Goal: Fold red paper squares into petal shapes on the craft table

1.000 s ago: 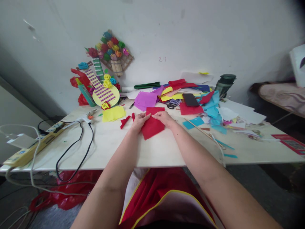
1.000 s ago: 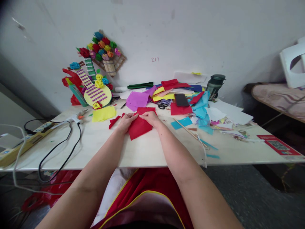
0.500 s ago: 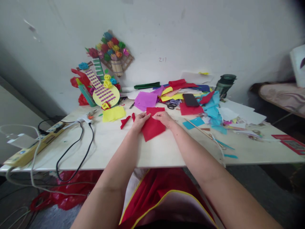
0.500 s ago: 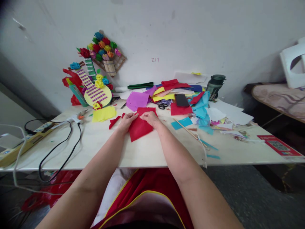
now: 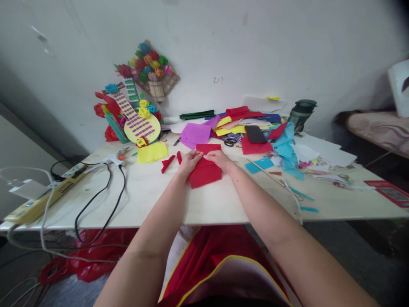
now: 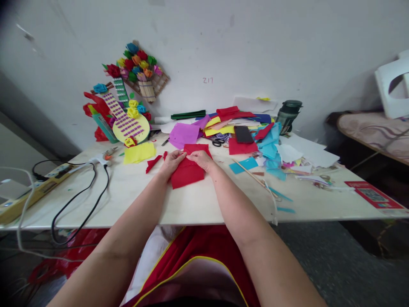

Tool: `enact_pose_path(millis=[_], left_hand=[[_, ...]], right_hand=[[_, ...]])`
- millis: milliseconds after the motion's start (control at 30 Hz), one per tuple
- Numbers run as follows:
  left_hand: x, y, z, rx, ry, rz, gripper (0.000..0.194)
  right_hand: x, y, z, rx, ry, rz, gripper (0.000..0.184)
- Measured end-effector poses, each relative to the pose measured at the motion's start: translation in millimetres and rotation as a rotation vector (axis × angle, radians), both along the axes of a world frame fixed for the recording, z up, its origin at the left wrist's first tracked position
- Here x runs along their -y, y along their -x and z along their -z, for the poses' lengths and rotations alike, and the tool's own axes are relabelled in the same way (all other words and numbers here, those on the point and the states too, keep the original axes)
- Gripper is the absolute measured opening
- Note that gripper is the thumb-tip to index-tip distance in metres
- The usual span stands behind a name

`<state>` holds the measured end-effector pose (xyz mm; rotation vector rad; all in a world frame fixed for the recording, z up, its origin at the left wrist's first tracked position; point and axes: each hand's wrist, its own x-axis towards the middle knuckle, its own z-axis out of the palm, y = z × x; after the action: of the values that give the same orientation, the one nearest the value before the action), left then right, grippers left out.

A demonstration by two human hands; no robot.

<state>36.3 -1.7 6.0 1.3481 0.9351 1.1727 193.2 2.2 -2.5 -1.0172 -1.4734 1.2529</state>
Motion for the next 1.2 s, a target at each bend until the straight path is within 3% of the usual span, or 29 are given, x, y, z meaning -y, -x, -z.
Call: enact_pose_path(millis=[400,1033,1200], left_hand=[[-1,0,-0.7,-0.054,-0.068,-0.072,0.036],[-4,-1,3.2,-0.076,-0.082,-0.047,0.033],[-8,3,4.2,-0.054,-0.101,-0.151,0.030]], right_hand=[[-6,1,1.9,0.104,-0.219,0.025,0.027],[-2,1,-3.1,0.152,-0.198,0.023,0.029],[4,-2,-13.2,0.086,-0.059,0.054,0.029]])
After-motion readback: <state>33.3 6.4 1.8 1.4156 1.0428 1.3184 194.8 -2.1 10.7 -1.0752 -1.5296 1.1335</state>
